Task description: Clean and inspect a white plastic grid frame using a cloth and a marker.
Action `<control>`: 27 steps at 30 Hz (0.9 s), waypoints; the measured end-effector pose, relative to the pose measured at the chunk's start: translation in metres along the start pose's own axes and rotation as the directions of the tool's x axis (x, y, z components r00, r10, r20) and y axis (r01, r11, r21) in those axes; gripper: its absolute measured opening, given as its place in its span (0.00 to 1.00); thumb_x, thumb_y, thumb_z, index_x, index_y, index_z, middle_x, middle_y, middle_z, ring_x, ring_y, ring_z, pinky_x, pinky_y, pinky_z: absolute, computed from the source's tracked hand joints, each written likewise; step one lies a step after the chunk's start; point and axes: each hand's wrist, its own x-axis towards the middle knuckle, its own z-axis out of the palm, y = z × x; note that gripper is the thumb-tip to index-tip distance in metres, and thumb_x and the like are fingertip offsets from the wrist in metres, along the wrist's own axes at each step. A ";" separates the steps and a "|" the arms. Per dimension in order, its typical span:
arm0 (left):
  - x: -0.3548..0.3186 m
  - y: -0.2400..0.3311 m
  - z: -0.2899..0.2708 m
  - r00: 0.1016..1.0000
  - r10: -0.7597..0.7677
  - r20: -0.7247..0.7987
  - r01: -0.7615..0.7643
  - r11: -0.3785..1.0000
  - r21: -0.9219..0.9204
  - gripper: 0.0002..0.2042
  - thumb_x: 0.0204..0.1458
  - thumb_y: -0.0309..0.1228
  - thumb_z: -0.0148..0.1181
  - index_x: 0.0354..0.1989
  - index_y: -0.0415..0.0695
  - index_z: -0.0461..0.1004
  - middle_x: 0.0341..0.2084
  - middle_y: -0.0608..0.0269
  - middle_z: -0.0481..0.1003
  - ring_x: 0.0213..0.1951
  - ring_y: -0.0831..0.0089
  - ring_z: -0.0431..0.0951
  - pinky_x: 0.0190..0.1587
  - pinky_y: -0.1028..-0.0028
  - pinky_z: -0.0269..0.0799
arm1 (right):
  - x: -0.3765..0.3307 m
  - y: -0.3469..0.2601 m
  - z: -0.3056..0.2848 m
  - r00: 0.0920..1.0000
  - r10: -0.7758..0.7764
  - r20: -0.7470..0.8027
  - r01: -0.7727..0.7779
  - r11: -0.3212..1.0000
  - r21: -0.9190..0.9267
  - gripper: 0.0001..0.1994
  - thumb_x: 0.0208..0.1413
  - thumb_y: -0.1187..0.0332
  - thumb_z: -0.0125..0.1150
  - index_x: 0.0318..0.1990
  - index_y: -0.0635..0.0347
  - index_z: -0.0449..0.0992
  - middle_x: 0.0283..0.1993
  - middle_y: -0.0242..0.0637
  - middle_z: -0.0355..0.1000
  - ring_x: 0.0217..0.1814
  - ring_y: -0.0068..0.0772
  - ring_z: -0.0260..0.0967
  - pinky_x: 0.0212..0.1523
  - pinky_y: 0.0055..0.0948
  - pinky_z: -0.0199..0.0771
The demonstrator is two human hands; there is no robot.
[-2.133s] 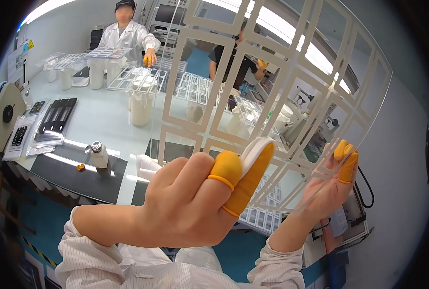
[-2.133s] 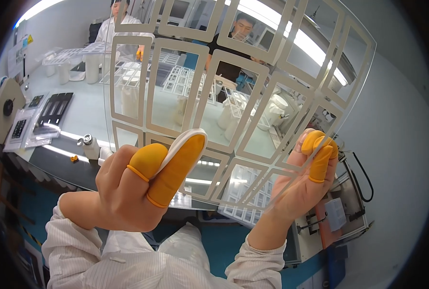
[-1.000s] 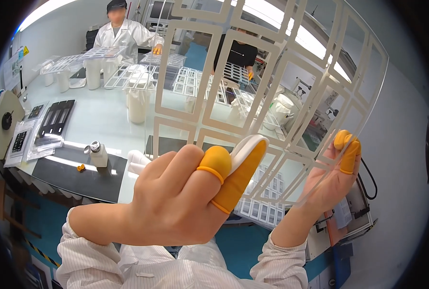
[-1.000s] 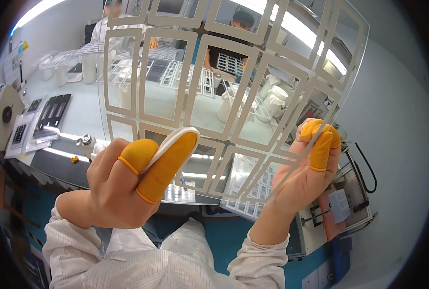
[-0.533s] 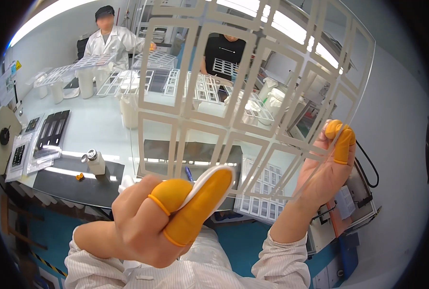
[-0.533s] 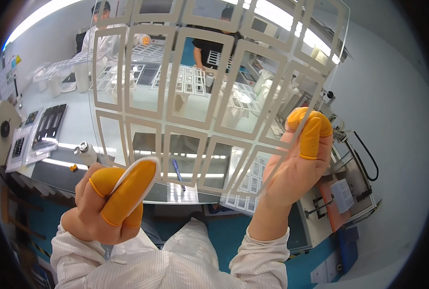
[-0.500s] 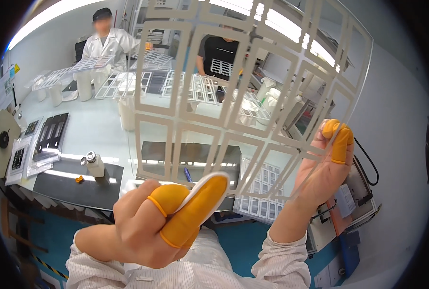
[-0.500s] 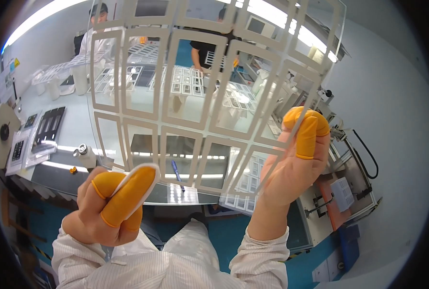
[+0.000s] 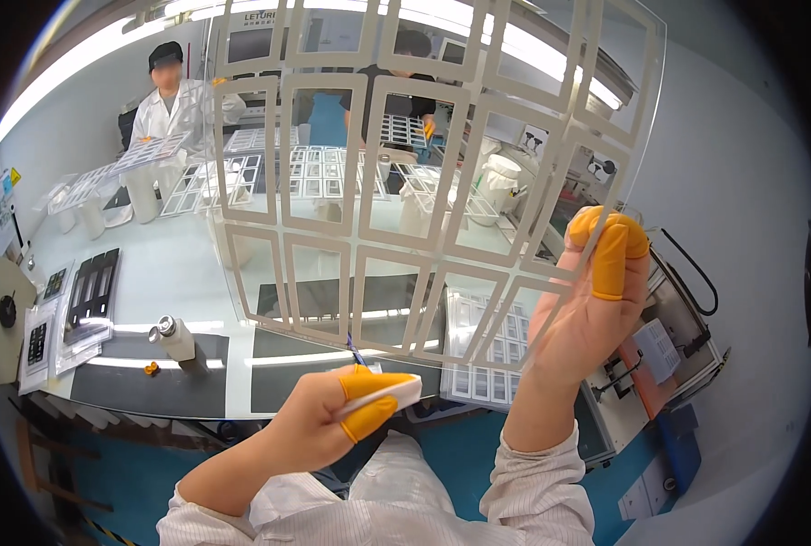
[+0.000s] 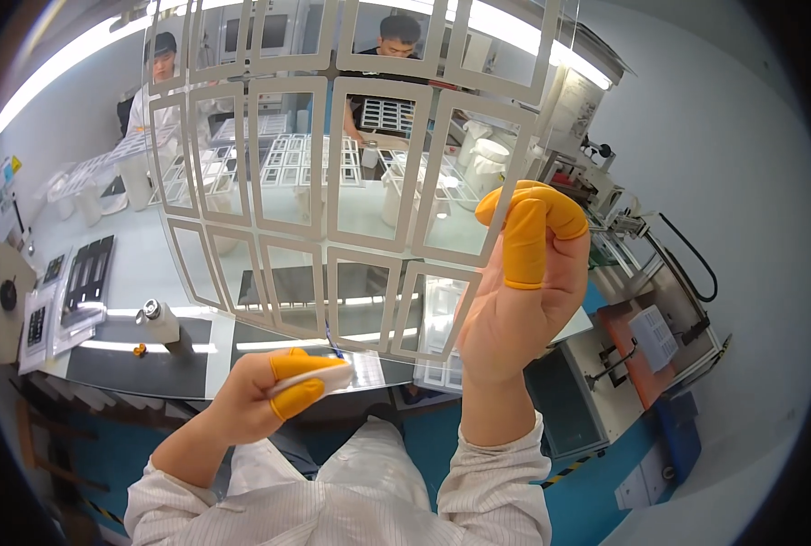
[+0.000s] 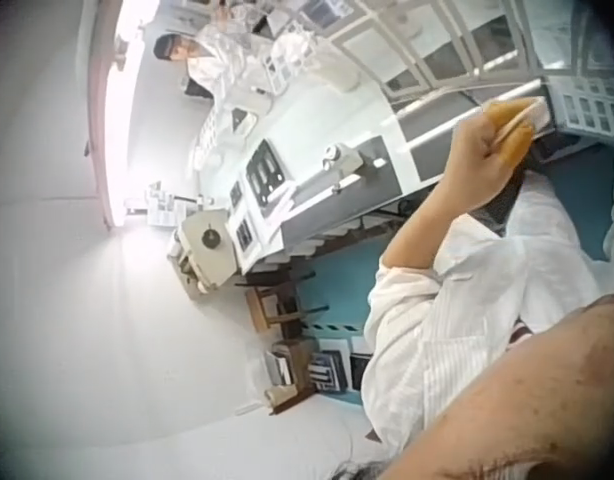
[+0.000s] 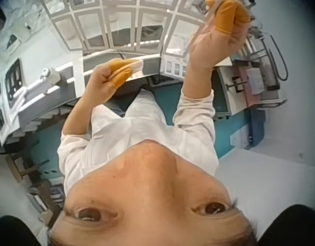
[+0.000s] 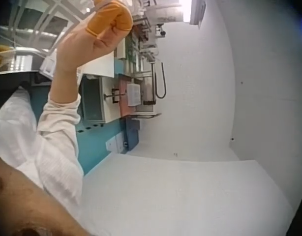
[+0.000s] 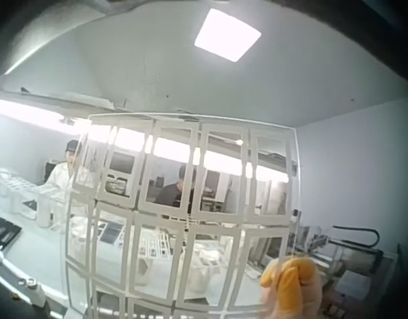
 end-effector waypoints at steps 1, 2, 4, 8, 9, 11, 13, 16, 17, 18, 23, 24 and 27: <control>0.005 0.004 0.003 0.991 -0.117 -0.063 0.110 0.989 -0.102 0.11 0.41 0.21 0.56 0.36 0.37 0.70 0.23 0.56 0.69 0.23 0.68 0.68 0.28 0.81 0.63 | -0.001 0.001 -0.001 1.000 -0.005 -0.012 0.005 1.000 -0.003 0.09 0.51 0.68 0.49 0.37 0.64 0.67 0.33 0.36 0.66 0.39 0.26 0.61 0.49 0.28 0.55; 0.008 0.006 0.004 0.965 -0.239 -0.113 0.211 0.955 -0.210 0.09 0.42 0.22 0.56 0.35 0.37 0.71 0.22 0.59 0.68 0.23 0.69 0.67 0.28 0.82 0.62 | -0.001 0.002 -0.002 1.000 -0.004 -0.013 0.004 1.000 -0.003 0.09 0.51 0.68 0.49 0.37 0.64 0.67 0.33 0.36 0.66 0.39 0.26 0.61 0.49 0.28 0.55; 0.008 0.006 0.004 0.964 -0.239 -0.113 0.214 0.957 -0.198 0.10 0.42 0.22 0.57 0.35 0.37 0.71 0.23 0.59 0.69 0.24 0.70 0.68 0.29 0.83 0.62 | -0.001 0.001 -0.003 1.000 -0.008 0.009 0.008 1.000 -0.029 0.10 0.51 0.67 0.50 0.38 0.64 0.67 0.33 0.35 0.67 0.39 0.26 0.62 0.48 0.29 0.56; 0.006 0.036 0.001 0.996 -0.092 -0.006 0.092 0.983 0.161 0.10 0.38 0.22 0.59 0.32 0.37 0.72 0.23 0.59 0.69 0.26 0.70 0.71 0.27 0.83 0.64 | -0.003 0.002 0.000 0.999 -0.026 -0.021 0.025 0.999 -0.024 0.09 0.51 0.68 0.49 0.37 0.63 0.67 0.34 0.36 0.67 0.39 0.26 0.62 0.48 0.28 0.56; 0.008 0.041 0.001 0.985 0.137 -0.101 -0.110 0.967 0.230 0.12 0.38 0.21 0.59 0.34 0.36 0.71 0.22 0.58 0.68 0.23 0.70 0.69 0.23 0.81 0.63 | -0.003 0.002 0.001 0.999 -0.032 -0.010 0.032 0.999 -0.034 0.09 0.51 0.68 0.49 0.37 0.63 0.67 0.34 0.36 0.67 0.38 0.26 0.63 0.48 0.28 0.57; 0.016 0.042 0.002 0.829 0.498 -0.256 -0.336 0.808 0.483 0.18 0.31 0.19 0.61 0.36 0.35 0.71 0.21 0.60 0.65 0.18 0.72 0.65 0.15 0.80 0.59 | -0.004 0.002 0.003 1.000 -0.029 0.005 0.029 0.999 -0.036 0.09 0.52 0.68 0.48 0.37 0.63 0.67 0.34 0.36 0.67 0.38 0.26 0.63 0.48 0.28 0.57; 0.035 0.045 -0.005 0.750 0.620 -0.233 -0.335 0.659 0.674 0.19 0.28 0.20 0.61 0.36 0.35 0.71 0.20 0.62 0.63 0.17 0.74 0.64 0.13 0.81 0.58 | -0.004 0.001 0.004 0.998 -0.062 0.021 0.063 0.996 -0.058 0.09 0.52 0.69 0.48 0.37 0.63 0.67 0.34 0.36 0.68 0.38 0.26 0.63 0.47 0.28 0.57; 0.050 0.057 -0.007 0.713 0.678 -0.178 -0.220 0.457 0.862 0.17 0.28 0.19 0.60 0.33 0.35 0.72 0.20 0.61 0.63 0.18 0.72 0.65 0.15 0.80 0.60 | -0.007 -0.001 0.003 0.996 -0.075 0.053 0.081 0.988 -0.130 0.09 0.52 0.68 0.48 0.38 0.63 0.67 0.34 0.36 0.68 0.38 0.26 0.64 0.47 0.29 0.58; 0.054 0.061 -0.008 0.756 0.627 -0.188 -0.141 0.437 0.889 0.14 0.30 0.18 0.60 0.31 0.34 0.72 0.21 0.58 0.65 0.20 0.68 0.68 0.18 0.78 0.65 | -0.008 -0.001 0.005 0.996 -0.072 0.056 0.079 0.989 -0.124 0.09 0.52 0.68 0.48 0.38 0.63 0.67 0.34 0.36 0.68 0.38 0.26 0.64 0.47 0.29 0.58; 0.057 0.063 -0.009 0.755 0.627 -0.191 -0.138 0.436 0.889 0.14 0.30 0.18 0.60 0.31 0.34 0.72 0.21 0.58 0.65 0.20 0.68 0.68 0.18 0.78 0.65 | -0.010 -0.002 0.006 0.997 -0.077 0.024 0.079 0.988 -0.132 0.09 0.52 0.68 0.48 0.37 0.63 0.67 0.34 0.36 0.68 0.38 0.26 0.63 0.47 0.29 0.57; 0.079 0.071 -0.024 0.573 0.807 -0.142 -0.095 0.238 0.967 0.19 0.25 0.18 0.59 0.35 0.35 0.72 0.21 0.61 0.64 0.20 0.70 0.67 0.17 0.80 0.64 | -0.010 -0.009 0.006 0.996 -0.040 0.081 0.051 0.989 -0.137 0.10 0.51 0.66 0.49 0.37 0.63 0.67 0.33 0.36 0.67 0.38 0.28 0.62 0.48 0.31 0.55; 0.081 0.072 -0.026 0.515 0.848 -0.124 -0.107 0.207 0.972 0.19 0.25 0.18 0.59 0.34 0.35 0.73 0.21 0.61 0.64 0.20 0.70 0.67 0.17 0.80 0.64 | -0.009 -0.008 0.005 0.996 -0.060 0.062 0.067 0.990 -0.124 0.10 0.52 0.66 0.48 0.37 0.63 0.67 0.33 0.36 0.67 0.38 0.29 0.61 0.48 0.31 0.55; 0.069 0.068 -0.023 0.608 0.788 -0.100 -0.101 0.202 0.974 0.19 0.26 0.19 0.59 0.34 0.35 0.73 0.20 0.62 0.64 0.20 0.72 0.67 0.16 0.80 0.63 | -0.007 -0.009 0.004 0.996 -0.050 0.072 0.057 0.993 -0.100 0.10 0.52 0.66 0.48 0.37 0.62 0.67 0.32 0.36 0.66 0.38 0.30 0.60 0.48 0.30 0.53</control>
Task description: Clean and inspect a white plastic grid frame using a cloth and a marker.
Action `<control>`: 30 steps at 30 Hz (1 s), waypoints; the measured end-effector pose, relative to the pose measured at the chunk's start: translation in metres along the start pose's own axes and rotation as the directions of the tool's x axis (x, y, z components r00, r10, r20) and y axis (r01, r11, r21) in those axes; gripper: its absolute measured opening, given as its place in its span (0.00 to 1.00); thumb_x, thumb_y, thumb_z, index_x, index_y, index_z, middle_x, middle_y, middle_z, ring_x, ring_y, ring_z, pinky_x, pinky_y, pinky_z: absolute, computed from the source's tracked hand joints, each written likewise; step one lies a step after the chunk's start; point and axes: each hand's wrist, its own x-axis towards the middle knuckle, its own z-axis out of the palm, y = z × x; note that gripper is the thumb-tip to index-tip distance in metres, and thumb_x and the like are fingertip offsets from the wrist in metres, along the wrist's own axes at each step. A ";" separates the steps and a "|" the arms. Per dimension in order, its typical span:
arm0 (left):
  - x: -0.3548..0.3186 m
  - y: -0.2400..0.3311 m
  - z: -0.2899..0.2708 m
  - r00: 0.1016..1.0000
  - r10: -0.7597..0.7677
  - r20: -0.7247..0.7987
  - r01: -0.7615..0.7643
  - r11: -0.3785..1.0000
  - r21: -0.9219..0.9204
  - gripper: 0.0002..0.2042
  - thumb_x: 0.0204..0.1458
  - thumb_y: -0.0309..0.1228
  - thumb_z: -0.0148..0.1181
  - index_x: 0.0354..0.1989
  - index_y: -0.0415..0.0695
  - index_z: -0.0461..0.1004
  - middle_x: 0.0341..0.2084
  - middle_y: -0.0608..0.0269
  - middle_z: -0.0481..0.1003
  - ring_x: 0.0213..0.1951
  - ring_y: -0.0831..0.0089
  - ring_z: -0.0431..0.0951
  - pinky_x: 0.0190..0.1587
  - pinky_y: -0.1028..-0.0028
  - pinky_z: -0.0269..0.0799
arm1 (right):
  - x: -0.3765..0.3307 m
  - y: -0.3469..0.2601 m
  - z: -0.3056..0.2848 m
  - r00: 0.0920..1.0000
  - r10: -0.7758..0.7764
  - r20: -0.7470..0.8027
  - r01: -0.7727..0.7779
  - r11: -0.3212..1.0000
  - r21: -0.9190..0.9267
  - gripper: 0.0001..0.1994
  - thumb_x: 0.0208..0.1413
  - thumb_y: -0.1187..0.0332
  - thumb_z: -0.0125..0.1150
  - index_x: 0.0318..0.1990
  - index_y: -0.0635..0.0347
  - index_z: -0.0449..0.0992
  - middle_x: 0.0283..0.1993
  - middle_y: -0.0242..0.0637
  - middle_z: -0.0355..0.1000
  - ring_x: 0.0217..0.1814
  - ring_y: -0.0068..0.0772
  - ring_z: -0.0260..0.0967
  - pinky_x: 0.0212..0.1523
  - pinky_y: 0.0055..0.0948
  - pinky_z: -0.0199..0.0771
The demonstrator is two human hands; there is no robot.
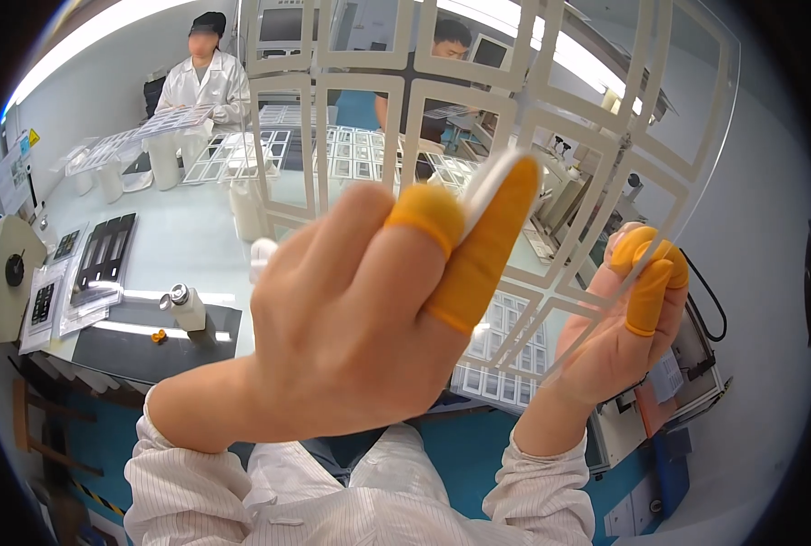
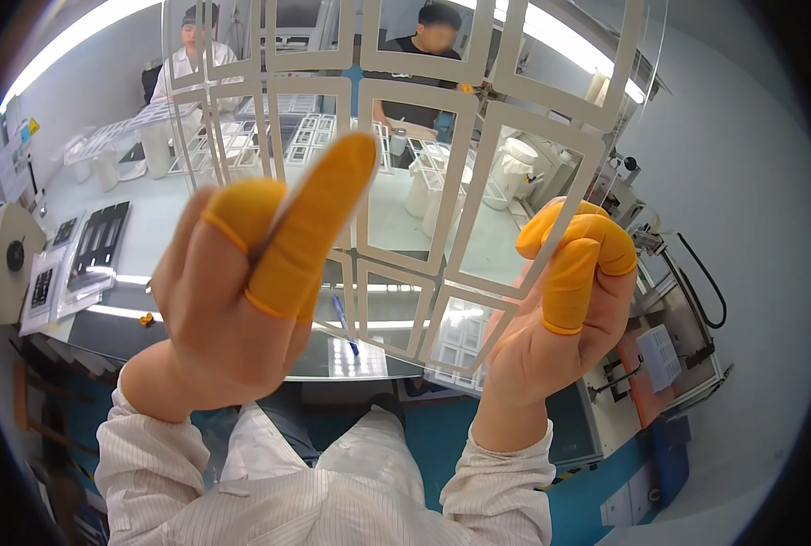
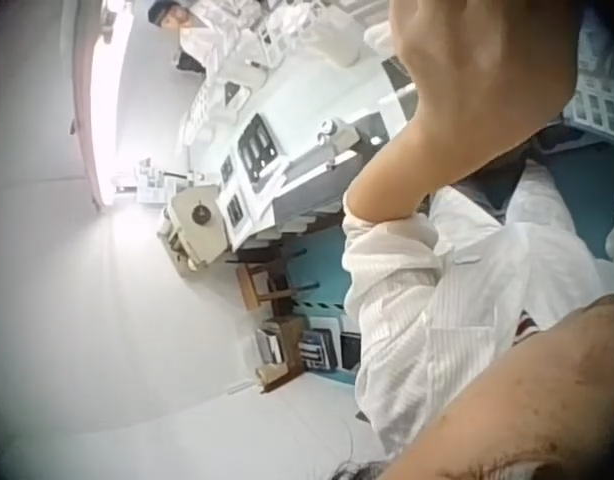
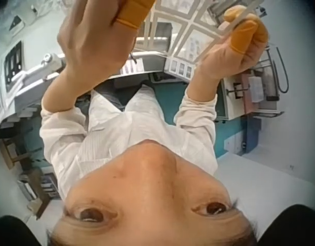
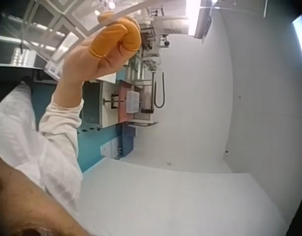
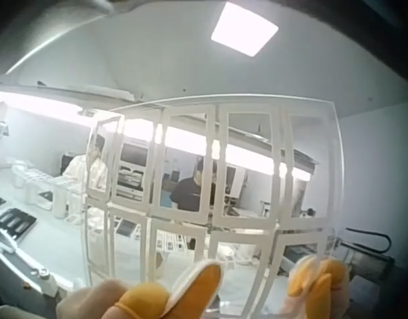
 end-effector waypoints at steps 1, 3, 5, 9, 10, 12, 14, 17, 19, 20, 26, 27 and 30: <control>-0.006 0.003 -0.001 0.999 -0.009 0.044 0.008 1.000 0.016 0.18 0.26 0.19 0.60 0.33 0.35 0.73 0.20 0.62 0.65 0.19 0.73 0.66 0.15 0.81 0.62 | 0.000 0.000 -0.001 0.999 0.027 0.032 -0.027 1.000 0.012 0.10 0.51 0.66 0.48 0.37 0.62 0.67 0.32 0.36 0.66 0.38 0.30 0.59 0.48 0.30 0.53; -0.021 0.004 -0.002 0.987 -0.141 0.076 0.153 0.973 -0.175 0.18 0.26 0.20 0.61 0.33 0.35 0.73 0.19 0.62 0.66 0.19 0.74 0.66 0.14 0.82 0.61 | 0.000 0.003 0.002 1.000 0.012 0.005 -0.012 1.000 0.017 0.10 0.51 0.66 0.48 0.36 0.62 0.68 0.31 0.36 0.66 0.38 0.29 0.58 0.46 0.30 0.53; -0.024 0.004 -0.003 0.985 -0.094 0.148 0.111 0.987 -0.115 0.17 0.26 0.20 0.62 0.32 0.34 0.73 0.18 0.62 0.67 0.18 0.75 0.65 0.14 0.82 0.59 | 0.000 0.003 0.001 1.000 0.001 -0.019 0.000 1.000 0.023 0.10 0.51 0.65 0.49 0.36 0.62 0.68 0.30 0.36 0.66 0.37 0.29 0.57 0.45 0.29 0.52; -0.004 -0.005 -0.003 1.000 0.027 -0.016 -0.027 0.999 -0.018 0.16 0.28 0.19 0.62 0.31 0.34 0.73 0.17 0.63 0.66 0.17 0.75 0.64 0.13 0.82 0.58 | 0.000 0.002 -0.003 0.998 0.047 0.050 -0.047 0.999 0.004 0.12 0.49 0.63 0.53 0.37 0.60 0.67 0.35 0.34 0.67 0.39 0.26 0.63 0.52 0.32 0.55; -0.005 -0.005 0.000 0.999 -0.008 -0.045 0.006 0.999 -0.053 0.16 0.28 0.19 0.62 0.31 0.34 0.72 0.17 0.63 0.65 0.17 0.75 0.64 0.13 0.82 0.57 | 0.000 0.002 -0.003 0.999 0.029 0.040 -0.029 1.000 0.009 0.12 0.49 0.63 0.53 0.37 0.60 0.67 0.36 0.35 0.67 0.39 0.27 0.64 0.51 0.32 0.56; -0.012 -0.004 0.000 0.999 -0.023 -0.031 0.020 0.996 -0.090 0.15 0.28 0.19 0.62 0.31 0.33 0.72 0.16 0.63 0.65 0.16 0.75 0.64 0.13 0.82 0.57 | 0.000 0.001 -0.003 0.998 0.045 0.042 -0.045 0.999 0.000 0.12 0.49 0.63 0.53 0.37 0.60 0.66 0.36 0.35 0.67 0.39 0.27 0.64 0.51 0.32 0.56; -0.018 0.002 -0.005 0.998 -0.051 0.031 0.054 0.992 -0.116 0.15 0.29 0.20 0.62 0.31 0.33 0.72 0.16 0.63 0.65 0.16 0.75 0.64 0.13 0.82 0.58 | 0.000 0.001 -0.003 0.997 0.064 0.044 -0.064 0.998 -0.007 0.12 0.49 0.63 0.53 0.37 0.60 0.66 0.36 0.35 0.67 0.39 0.27 0.64 0.51 0.33 0.56; -0.018 -0.002 -0.002 0.998 -0.065 -0.001 0.064 0.992 -0.111 0.16 0.28 0.21 0.63 0.31 0.33 0.72 0.18 0.62 0.65 0.16 0.76 0.63 0.12 0.83 0.57 | 0.000 0.003 -0.004 0.998 0.039 0.045 -0.039 0.999 0.012 0.12 0.49 0.63 0.53 0.37 0.60 0.66 0.35 0.36 0.67 0.39 0.27 0.64 0.51 0.33 0.56; -0.016 -0.006 -0.001 0.997 -0.070 -0.016 0.068 0.992 -0.105 0.16 0.28 0.22 0.63 0.31 0.33 0.72 0.18 0.62 0.66 0.16 0.77 0.62 0.12 0.83 0.57 | -0.001 0.002 -0.003 0.997 0.036 0.066 -0.036 0.999 0.000 0.12 0.49 0.63 0.53 0.37 0.61 0.66 0.36 0.36 0.67 0.39 0.27 0.64 0.51 0.34 0.56; -0.014 -0.008 -0.001 1.000 -0.011 -0.028 0.009 0.998 -0.062 0.17 0.27 0.21 0.63 0.31 0.34 0.73 0.19 0.62 0.65 0.16 0.77 0.62 0.12 0.83 0.56 | -0.001 0.002 -0.002 0.997 0.037 0.067 -0.037 0.999 0.003 0.12 0.49 0.63 0.53 0.37 0.61 0.66 0.36 0.36 0.67 0.39 0.27 0.64 0.51 0.34 0.56; -0.024 0.001 0.002 0.999 -0.054 -0.006 0.054 0.994 -0.096 0.19 0.25 0.20 0.62 0.33 0.36 0.74 0.19 0.64 0.63 0.17 0.77 0.61 0.12 0.85 0.53 | 0.000 0.006 -0.005 0.992 0.040 0.120 -0.044 0.999 0.028 0.12 0.50 0.64 0.52 0.38 0.61 0.66 0.35 0.36 0.67 0.39 0.28 0.63 0.52 0.35 0.55; -0.021 0.002 0.002 0.996 -0.078 -0.037 0.073 0.991 -0.115 0.20 0.24 0.20 0.62 0.34 0.37 0.74 0.19 0.65 0.63 0.17 0.77 0.61 0.12 0.85 0.52 | 0.000 0.006 -0.005 0.995 0.028 0.097 -0.031 0.999 0.028 0.11 0.50 0.64 0.52 0.38 0.61 0.66 0.34 0.36 0.67 0.39 0.28 0.63 0.52 0.35 0.54; -0.014 -0.007 0.002 0.998 0.010 -0.057 -0.011 0.999 -0.030 0.18 0.25 0.20 0.62 0.32 0.33 0.73 0.18 0.63 0.65 0.16 0.77 0.61 0.12 0.85 0.53 | -0.001 0.003 -0.001 0.998 0.021 0.065 -0.023 0.999 0.031 0.10 0.50 0.65 0.50 0.37 0.61 0.67 0.33 0.36 0.66 0.38 0.29 0.60 0.49 0.32 0.53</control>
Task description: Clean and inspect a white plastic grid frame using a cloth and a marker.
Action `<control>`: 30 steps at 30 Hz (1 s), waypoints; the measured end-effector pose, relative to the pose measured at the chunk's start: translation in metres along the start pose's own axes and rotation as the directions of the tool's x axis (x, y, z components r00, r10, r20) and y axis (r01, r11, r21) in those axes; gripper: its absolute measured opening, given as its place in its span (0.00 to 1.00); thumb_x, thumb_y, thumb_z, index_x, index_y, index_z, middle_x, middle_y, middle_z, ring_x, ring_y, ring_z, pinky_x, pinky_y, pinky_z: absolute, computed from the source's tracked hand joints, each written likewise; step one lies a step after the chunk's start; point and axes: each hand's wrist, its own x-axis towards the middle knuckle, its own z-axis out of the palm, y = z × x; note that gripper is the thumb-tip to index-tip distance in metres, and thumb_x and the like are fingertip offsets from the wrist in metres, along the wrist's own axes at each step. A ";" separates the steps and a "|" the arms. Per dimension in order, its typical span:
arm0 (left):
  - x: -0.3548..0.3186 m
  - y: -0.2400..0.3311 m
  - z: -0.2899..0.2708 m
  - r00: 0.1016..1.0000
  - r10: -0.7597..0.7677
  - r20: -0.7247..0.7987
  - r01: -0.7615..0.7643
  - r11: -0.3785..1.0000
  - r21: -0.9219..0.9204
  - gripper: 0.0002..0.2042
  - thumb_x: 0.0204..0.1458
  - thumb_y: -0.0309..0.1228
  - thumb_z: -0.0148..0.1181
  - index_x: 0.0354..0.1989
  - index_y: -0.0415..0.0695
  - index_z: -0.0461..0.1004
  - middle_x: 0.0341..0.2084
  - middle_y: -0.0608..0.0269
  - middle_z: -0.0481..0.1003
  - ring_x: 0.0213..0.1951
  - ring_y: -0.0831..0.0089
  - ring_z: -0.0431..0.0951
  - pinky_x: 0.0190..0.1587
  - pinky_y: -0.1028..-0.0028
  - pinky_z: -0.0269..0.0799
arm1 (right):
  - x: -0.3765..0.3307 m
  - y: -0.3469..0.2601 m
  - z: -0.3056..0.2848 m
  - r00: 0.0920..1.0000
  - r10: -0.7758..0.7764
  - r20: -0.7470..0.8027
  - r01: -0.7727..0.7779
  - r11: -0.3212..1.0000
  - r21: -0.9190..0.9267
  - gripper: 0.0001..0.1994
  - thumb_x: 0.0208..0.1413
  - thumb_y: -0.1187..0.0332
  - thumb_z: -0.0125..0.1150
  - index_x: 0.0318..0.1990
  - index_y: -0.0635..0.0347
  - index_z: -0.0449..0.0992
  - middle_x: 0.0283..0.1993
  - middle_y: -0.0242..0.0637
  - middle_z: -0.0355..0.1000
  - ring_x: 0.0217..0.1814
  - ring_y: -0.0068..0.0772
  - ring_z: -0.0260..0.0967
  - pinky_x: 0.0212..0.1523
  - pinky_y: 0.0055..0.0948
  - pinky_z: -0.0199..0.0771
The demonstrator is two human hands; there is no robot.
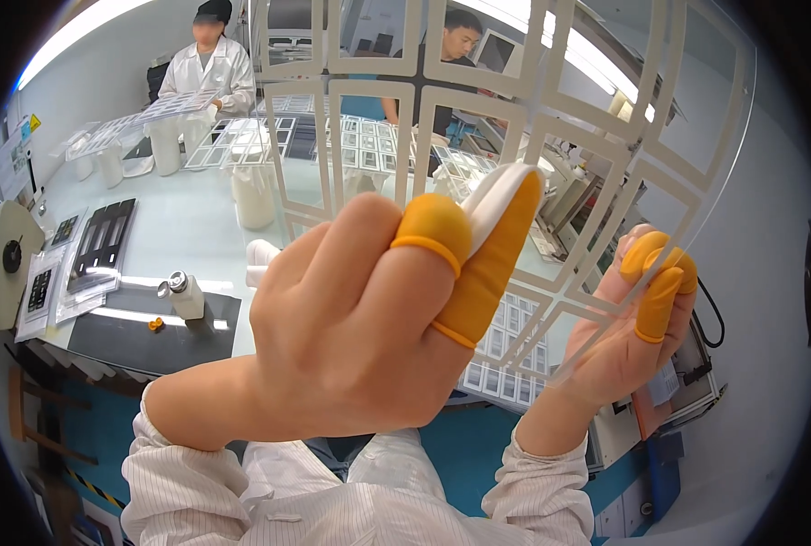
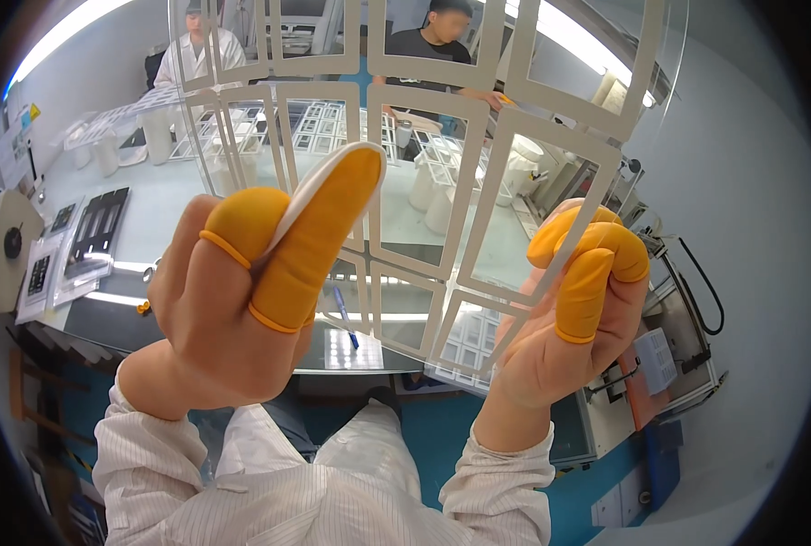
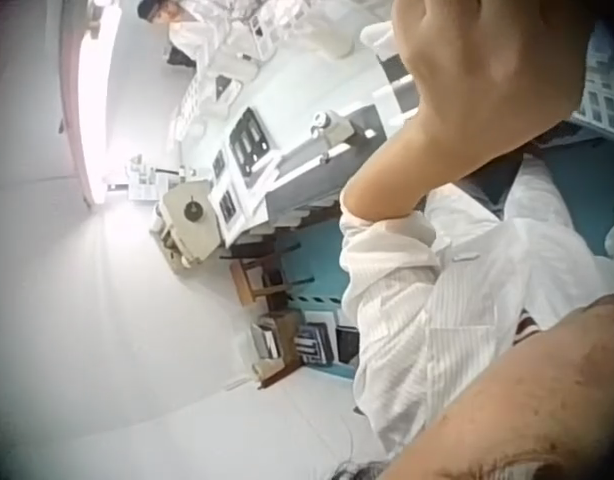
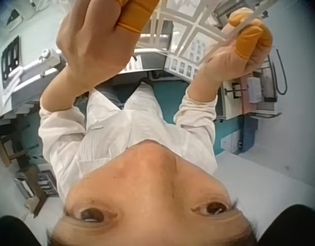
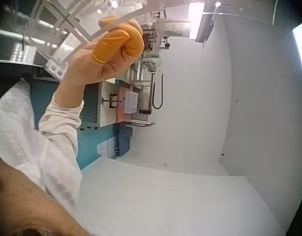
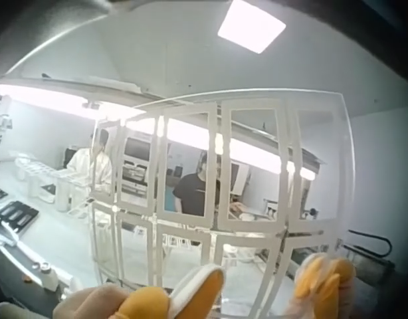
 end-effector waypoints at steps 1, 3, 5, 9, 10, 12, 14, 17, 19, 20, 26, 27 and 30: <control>-0.002 0.000 0.001 1.000 0.001 0.001 -0.001 1.000 0.001 0.18 0.25 0.20 0.62 0.32 0.33 0.73 0.18 0.63 0.65 0.16 0.77 0.61 0.12 0.85 0.53 | 0.000 0.000 0.003 1.000 0.002 -0.011 -0.002 1.000 0.004 0.10 0.51 0.65 0.49 0.37 0.60 0.68 0.31 0.36 0.64 0.37 0.30 0.56 0.45 0.29 0.52; -0.009 0.003 0.001 0.996 -0.075 0.050 0.078 0.996 -0.048 0.14 0.28 0.21 0.63 0.29 0.33 0.73 0.17 0.62 0.66 0.15 0.77 0.62 0.12 0.85 0.54 | -0.002 0.002 0.004 0.999 0.002 -0.035 -0.002 1.000 0.007 0.10 0.51 0.65 0.49 0.37 0.60 0.68 0.31 0.36 0.65 0.37 0.30 0.56 0.45 0.29 0.52; -0.011 0.008 0.000 0.996 -0.075 0.045 0.079 0.992 -0.102 0.14 0.29 0.21 0.63 0.29 0.32 0.72 0.17 0.62 0.66 0.15 0.77 0.62 0.12 0.84 0.54 | -0.002 0.004 0.001 0.998 0.003 -0.058 -0.003 1.000 0.008 0.10 0.51 0.65 0.49 0.37 0.60 0.68 0.31 0.36 0.65 0.37 0.29 0.56 0.44 0.30 0.52; -0.023 0.017 -0.002 0.960 -0.245 0.136 0.270 0.936 -0.223 0.12 0.30 0.22 0.64 0.26 0.33 0.72 0.17 0.63 0.65 0.15 0.77 0.63 0.12 0.83 0.55 | -0.002 0.005 -0.006 0.999 0.010 -0.036 -0.011 0.999 -0.035 0.10 0.50 0.65 0.52 0.36 0.61 0.66 0.35 0.36 0.67 0.39 0.27 0.64 0.51 0.32 0.56; -0.024 0.018 -0.004 0.960 -0.244 0.138 0.270 0.936 -0.224 0.12 0.30 0.22 0.64 0.26 0.33 0.72 0.17 0.63 0.65 0.15 0.77 0.63 0.12 0.83 0.55 | -0.003 0.006 -0.004 0.997 0.001 -0.078 -0.006 0.998 -0.061 0.09 0.50 0.66 0.52 0.36 0.61 0.66 0.35 0.36 0.67 0.39 0.27 0.64 0.51 0.31 0.56; -0.025 0.018 -0.010 0.960 -0.139 0.241 0.178 0.973 -0.148 0.10 0.30 0.21 0.63 0.23 0.33 0.71 0.15 0.63 0.64 0.14 0.77 0.64 0.12 0.83 0.57 | -0.006 0.007 -0.003 0.996 0.004 -0.089 -0.012 0.996 -0.088 0.10 0.50 0.66 0.51 0.37 0.62 0.67 0.35 0.36 0.67 0.40 0.28 0.64 0.54 0.34 0.52; -0.031 0.016 -0.013 0.976 -0.103 0.189 0.143 0.967 -0.210 0.12 0.28 0.21 0.62 0.25 0.33 0.70 0.14 0.63 0.63 0.12 0.77 0.62 0.10 0.82 0.56 | -0.008 0.010 -0.001 0.995 0.007 -0.101 -0.019 0.993 -0.118 0.11 0.51 0.65 0.49 0.38 0.62 0.67 0.35 0.37 0.68 0.42 0.30 0.64 0.56 0.37 0.48; -0.049 0.027 -0.024 0.965 -0.154 0.213 0.237 0.863 -0.447 0.11 0.28 0.20 0.61 0.25 0.35 0.71 0.15 0.64 0.63 0.11 0.77 0.62 0.11 0.82 0.56 | -0.010 0.015 0.004 0.987 -0.003 -0.161 -0.011 0.996 -0.084 0.10 0.51 0.67 0.49 0.38 0.62 0.67 0.34 0.37 0.68 0.41 0.29 0.64 0.54 0.34 0.53; -0.056 0.029 -0.032 0.889 -0.105 0.446 0.410 0.617 -0.672 0.16 0.32 0.21 0.60 0.34 0.38 0.72 0.17 0.63 0.63 0.13 0.78 0.62 0.10 0.82 0.56 | -0.005 0.016 0.004 0.994 0.068 -0.084 -0.069 0.998 -0.007 0.10 0.51 0.67 0.50 0.38 0.63 0.67 0.33 0.36 0.68 0.40 0.29 0.64 0.52 0.32 0.55; -0.058 0.027 -0.034 0.809 -0.026 0.588 0.510 0.529 -0.678 0.16 0.34 0.23 0.60 0.36 0.38 0.71 0.18 0.63 0.63 0.14 0.76 0.63 0.13 0.82 0.57 | -0.003 0.017 0.004 0.993 0.077 -0.087 -0.078 0.997 -0.003 0.10 0.51 0.67 0.50 0.38 0.63 0.67 0.33 0.36 0.68 0.40 0.29 0.64 0.52 0.32 0.55; -0.107 0.016 -0.002 0.355 0.025 0.934 0.928 0.109 -0.356 0.16 0.42 0.28 0.58 0.41 0.40 0.69 0.24 0.65 0.69 0.24 0.78 0.68 0.24 0.81 0.63 | -0.010 0.027 0.006 0.982 0.119 -0.143 -0.113 0.992 0.052 0.09 0.50 0.70 0.51 0.37 0.65 0.66 0.34 0.37 0.67 0.36 0.26 0.64 0.48 0.29 0.59; -0.111 0.016 0.003 0.320 -0.122 0.940 0.933 -0.130 -0.335 0.16 0.43 0.30 0.58 0.41 0.39 0.69 0.26 0.65 0.71 0.27 0.81 0.69 0.26 0.81 0.64 | -0.011 0.028 0.009 0.983 0.122 -0.141 -0.112 0.991 0.077 0.09 0.50 0.71 0.51 0.37 0.65 0.65 0.34 0.37 0.67 0.36 0.25 0.64 0.47 0.29 0.59; -0.127 0.009 0.008 0.199 -0.269 0.942 0.821 -0.480 -0.310 0.15 0.39 0.33 0.62 0.33 0.37 0.71 0.27 0.62 0.71 0.25 0.80 0.71 0.25 0.85 0.67 | -0.015 0.029 0.014 0.982 0.136 -0.130 -0.122 0.986 0.112 0.09 0.50 0.72 0.51 0.37 0.65 0.65 0.34 0.37 0.67 0.36 0.25 0.64 0.47 0.28 0.60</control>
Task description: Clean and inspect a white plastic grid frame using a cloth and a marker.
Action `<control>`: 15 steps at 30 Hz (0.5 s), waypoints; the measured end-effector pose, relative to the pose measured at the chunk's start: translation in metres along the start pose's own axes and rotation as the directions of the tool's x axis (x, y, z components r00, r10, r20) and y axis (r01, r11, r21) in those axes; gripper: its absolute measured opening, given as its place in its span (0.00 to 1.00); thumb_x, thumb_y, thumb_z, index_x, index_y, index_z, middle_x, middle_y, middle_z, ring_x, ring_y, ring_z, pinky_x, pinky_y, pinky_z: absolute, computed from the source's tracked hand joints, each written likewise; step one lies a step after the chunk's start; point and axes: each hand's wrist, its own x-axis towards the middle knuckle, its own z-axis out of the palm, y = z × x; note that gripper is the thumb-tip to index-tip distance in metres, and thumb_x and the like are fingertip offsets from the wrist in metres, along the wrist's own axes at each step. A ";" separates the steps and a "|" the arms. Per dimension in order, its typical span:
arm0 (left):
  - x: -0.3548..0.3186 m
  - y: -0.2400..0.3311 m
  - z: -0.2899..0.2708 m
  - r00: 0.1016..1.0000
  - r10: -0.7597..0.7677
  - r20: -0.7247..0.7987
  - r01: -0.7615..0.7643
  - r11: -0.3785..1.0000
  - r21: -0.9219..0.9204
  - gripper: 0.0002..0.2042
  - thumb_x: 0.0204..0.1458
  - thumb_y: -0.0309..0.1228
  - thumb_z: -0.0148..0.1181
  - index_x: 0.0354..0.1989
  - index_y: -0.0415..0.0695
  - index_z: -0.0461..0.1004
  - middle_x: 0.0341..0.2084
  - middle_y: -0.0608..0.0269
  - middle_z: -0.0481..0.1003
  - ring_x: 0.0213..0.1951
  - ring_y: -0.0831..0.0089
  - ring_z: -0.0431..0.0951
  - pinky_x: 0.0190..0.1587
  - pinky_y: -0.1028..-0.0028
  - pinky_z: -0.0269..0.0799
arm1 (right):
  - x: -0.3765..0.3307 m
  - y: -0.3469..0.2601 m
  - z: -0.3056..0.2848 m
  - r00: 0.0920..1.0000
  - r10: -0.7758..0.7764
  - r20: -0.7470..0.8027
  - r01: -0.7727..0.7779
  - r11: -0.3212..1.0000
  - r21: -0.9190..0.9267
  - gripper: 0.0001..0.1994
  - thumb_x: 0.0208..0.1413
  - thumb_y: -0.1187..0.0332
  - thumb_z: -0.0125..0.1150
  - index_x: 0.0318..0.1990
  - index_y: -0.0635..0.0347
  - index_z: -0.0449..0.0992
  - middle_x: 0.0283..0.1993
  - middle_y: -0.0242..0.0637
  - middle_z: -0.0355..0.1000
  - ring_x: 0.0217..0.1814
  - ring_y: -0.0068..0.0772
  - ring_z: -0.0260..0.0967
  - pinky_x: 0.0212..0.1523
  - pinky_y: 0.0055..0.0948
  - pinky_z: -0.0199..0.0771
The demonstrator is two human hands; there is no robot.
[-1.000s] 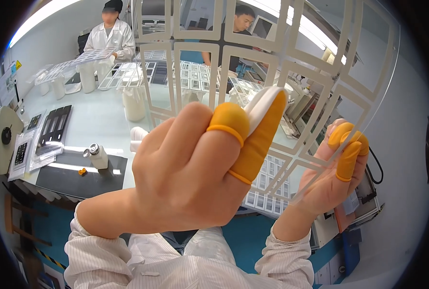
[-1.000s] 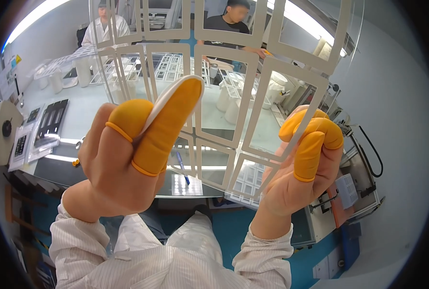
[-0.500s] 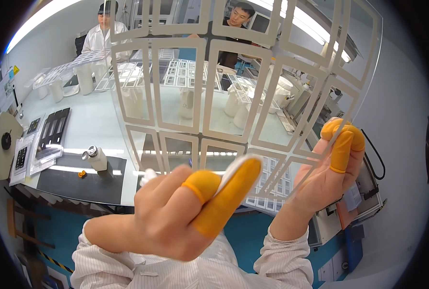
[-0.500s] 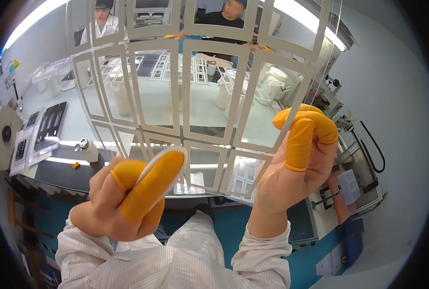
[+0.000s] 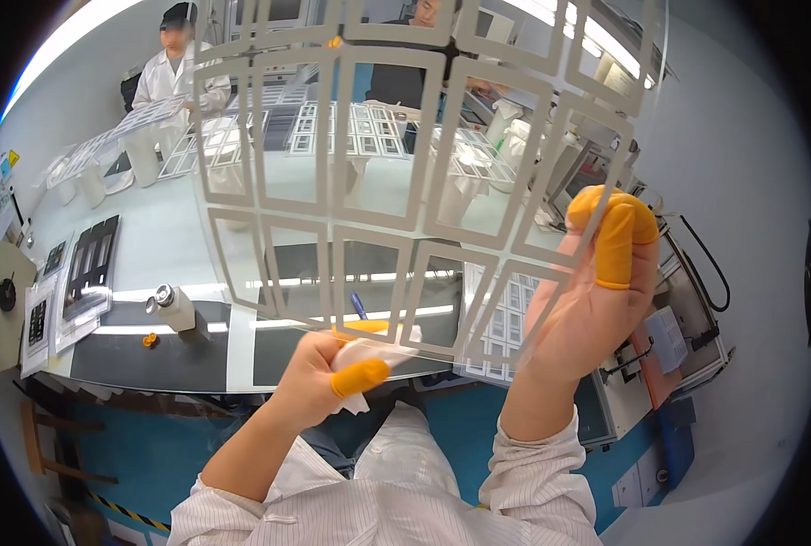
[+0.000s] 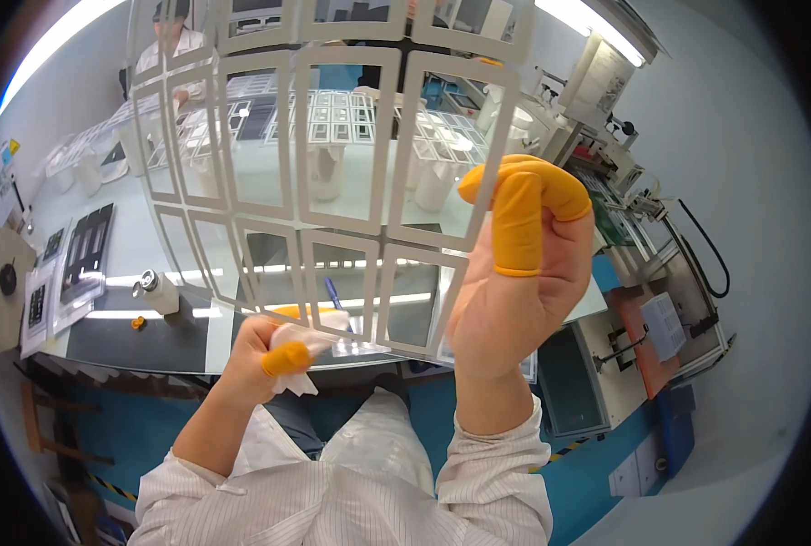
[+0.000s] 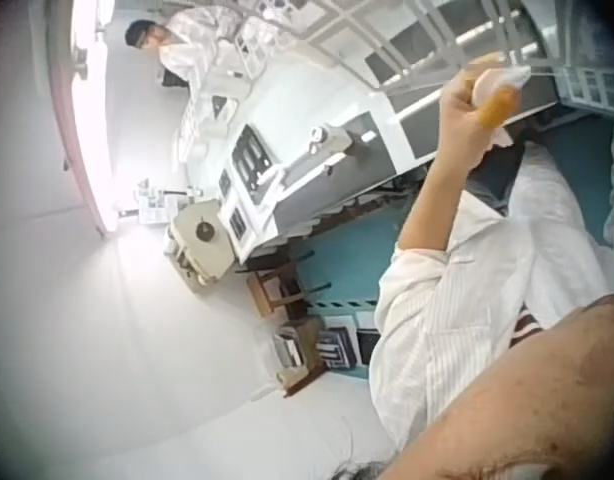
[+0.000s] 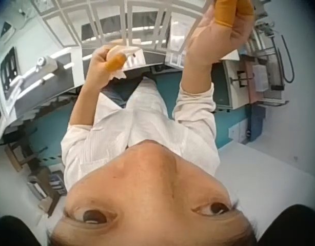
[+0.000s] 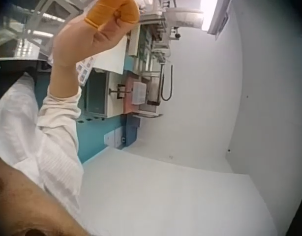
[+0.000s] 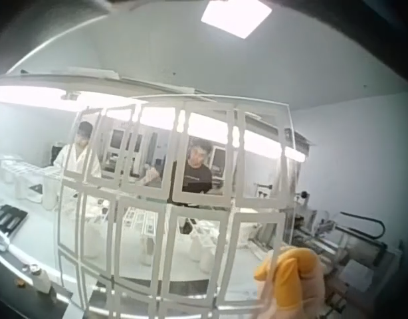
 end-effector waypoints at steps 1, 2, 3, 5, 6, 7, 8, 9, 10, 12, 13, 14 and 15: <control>0.002 -0.006 -0.004 0.999 0.047 -0.028 -0.050 0.993 -0.104 0.15 0.38 0.36 0.63 0.30 0.37 0.71 0.25 0.61 0.71 0.23 0.79 0.70 0.24 0.85 0.66 | -0.001 0.001 0.001 1.000 0.019 0.013 -0.019 1.000 0.016 0.08 0.50 0.72 0.51 0.37 0.65 0.65 0.34 0.37 0.67 0.36 0.25 0.64 0.46 0.28 0.60; 0.004 -0.010 -0.004 0.999 0.039 -0.028 -0.042 0.994 -0.104 0.15 0.38 0.36 0.63 0.30 0.37 0.71 0.25 0.61 0.71 0.23 0.79 0.70 0.24 0.85 0.66 | -0.003 0.004 0.001 1.000 0.016 0.008 -0.016 1.000 0.009 0.08 0.50 0.72 0.51 0.37 0.65 0.65 0.34 0.38 0.67 0.35 0.25 0.64 0.45 0.28 0.61; 0.007 -0.014 -0.002 0.982 0.183 -0.051 -0.188 0.973 -0.131 0.15 0.38 0.35 0.63 0.31 0.37 0.71 0.26 0.61 0.71 0.22 0.79 0.70 0.24 0.85 0.67 | -0.003 0.006 0.000 1.000 0.020 0.001 -0.020 1.000 0.003 0.08 0.50 0.72 0.51 0.37 0.65 0.65 0.34 0.38 0.67 0.35 0.25 0.64 0.45 0.28 0.61; 0.011 -0.019 -0.004 0.948 0.307 -0.084 -0.317 0.935 -0.155 0.15 0.38 0.35 0.63 0.31 0.38 0.71 0.27 0.60 0.71 0.22 0.79 0.70 0.25 0.85 0.67 | -0.005 0.013 -0.002 0.999 0.032 0.019 -0.031 0.999 -0.026 0.07 0.50 0.73 0.51 0.36 0.65 0.65 0.34 0.38 0.67 0.35 0.24 0.64 0.44 0.27 0.61; 0.009 -0.020 -0.007 0.934 0.347 -0.088 -0.357 0.918 -0.174 0.13 0.39 0.33 0.62 0.32 0.37 0.71 0.28 0.59 0.71 0.23 0.79 0.70 0.25 0.85 0.67 | -0.006 0.017 -0.001 0.998 0.054 0.013 -0.053 0.998 -0.024 0.07 0.50 0.73 0.51 0.36 0.65 0.65 0.34 0.38 0.67 0.35 0.24 0.64 0.44 0.27 0.61; 0.007 -0.020 -0.010 0.918 0.384 -0.095 -0.396 0.898 -0.190 0.12 0.40 0.31 0.61 0.32 0.37 0.71 0.28 0.58 0.72 0.23 0.79 0.70 0.25 0.85 0.68 | -0.007 0.022 0.001 0.996 0.082 0.025 -0.081 0.997 -0.008 0.07 0.50 0.72 0.51 0.36 0.65 0.65 0.33 0.38 0.67 0.34 0.24 0.64 0.42 0.26 0.61; 0.006 -0.018 -0.012 0.923 0.369 -0.113 -0.385 0.893 -0.231 0.11 0.41 0.28 0.59 0.34 0.37 0.70 0.29 0.57 0.72 0.25 0.79 0.71 0.26 0.84 0.68 | -0.008 0.028 0.003 0.993 0.111 0.038 -0.111 0.994 0.010 0.07 0.50 0.72 0.51 0.36 0.65 0.66 0.32 0.37 0.67 0.34 0.23 0.64 0.41 0.24 0.61; 0.006 -0.021 -0.015 0.920 0.367 -0.140 -0.383 0.917 -0.114 0.11 0.42 0.27 0.58 0.34 0.37 0.70 0.29 0.57 0.72 0.25 0.79 0.72 0.25 0.85 0.68 | -0.010 0.035 0.001 0.990 0.136 0.031 -0.137 0.991 0.008 0.07 0.50 0.72 0.51 0.36 0.65 0.66 0.32 0.37 0.67 0.34 0.23 0.64 0.41 0.24 0.61; 0.005 -0.021 -0.018 0.910 0.389 -0.147 -0.398 0.916 -0.041 0.11 0.42 0.27 0.58 0.35 0.37 0.69 0.28 0.58 0.71 0.25 0.79 0.72 0.25 0.85 0.67 | -0.011 0.042 0.000 0.989 0.145 0.042 -0.144 0.989 -0.032 0.07 0.50 0.72 0.51 0.35 0.65 0.66 0.31 0.37 0.67 0.34 0.23 0.64 0.41 0.23 0.60; 0.002 -0.024 -0.025 0.901 0.399 -0.172 -0.398 0.916 0.044 0.11 0.43 0.27 0.58 0.35 0.38 0.69 0.28 0.59 0.71 0.25 0.79 0.72 0.25 0.85 0.67 | -0.017 0.054 0.000 0.971 0.231 0.061 -0.228 0.972 -0.058 0.07 0.51 0.72 0.50 0.35 0.65 0.66 0.29 0.36 0.68 0.34 0.22 0.64 0.39 0.20 0.60; 0.000 -0.029 -0.030 0.876 0.438 -0.203 -0.431 0.899 0.080 0.11 0.43 0.27 0.57 0.36 0.38 0.69 0.28 0.60 0.71 0.24 0.80 0.71 0.25 0.86 0.66 | -0.022 0.062 -0.002 0.966 0.252 0.061 -0.249 0.967 -0.046 0.07 0.51 0.72 0.50 0.35 0.65 0.66 0.29 0.36 0.68 0.34 0.22 0.64 0.39 0.20 0.60; -0.004 -0.032 -0.035 0.847 0.477 -0.233 -0.462 0.879 0.120 0.12 0.43 0.28 0.57 0.36 0.38 0.69 0.28 0.61 0.71 0.24 0.81 0.70 0.24 0.86 0.65 | -0.030 0.075 -0.007 0.919 0.389 0.060 -0.384 0.920 -0.081 0.07 0.51 0.70 0.49 0.35 0.63 0.67 0.30 0.34 0.67 0.34 0.22 0.63 0.39 0.20 0.59; -0.008 -0.034 -0.041 0.844 0.474 -0.250 -0.455 0.880 0.135 0.12 0.43 0.28 0.57 0.36 0.38 0.69 0.28 0.61 0.71 0.24 0.81 0.70 0.24 0.86 0.65 | -0.041 0.089 -0.011 0.856 0.514 0.059 -0.506 0.855 -0.114 0.07 0.52 0.68 0.48 0.35 0.62 0.68 0.30 0.33 0.67 0.34 0.23 0.62 0.39 0.21 0.59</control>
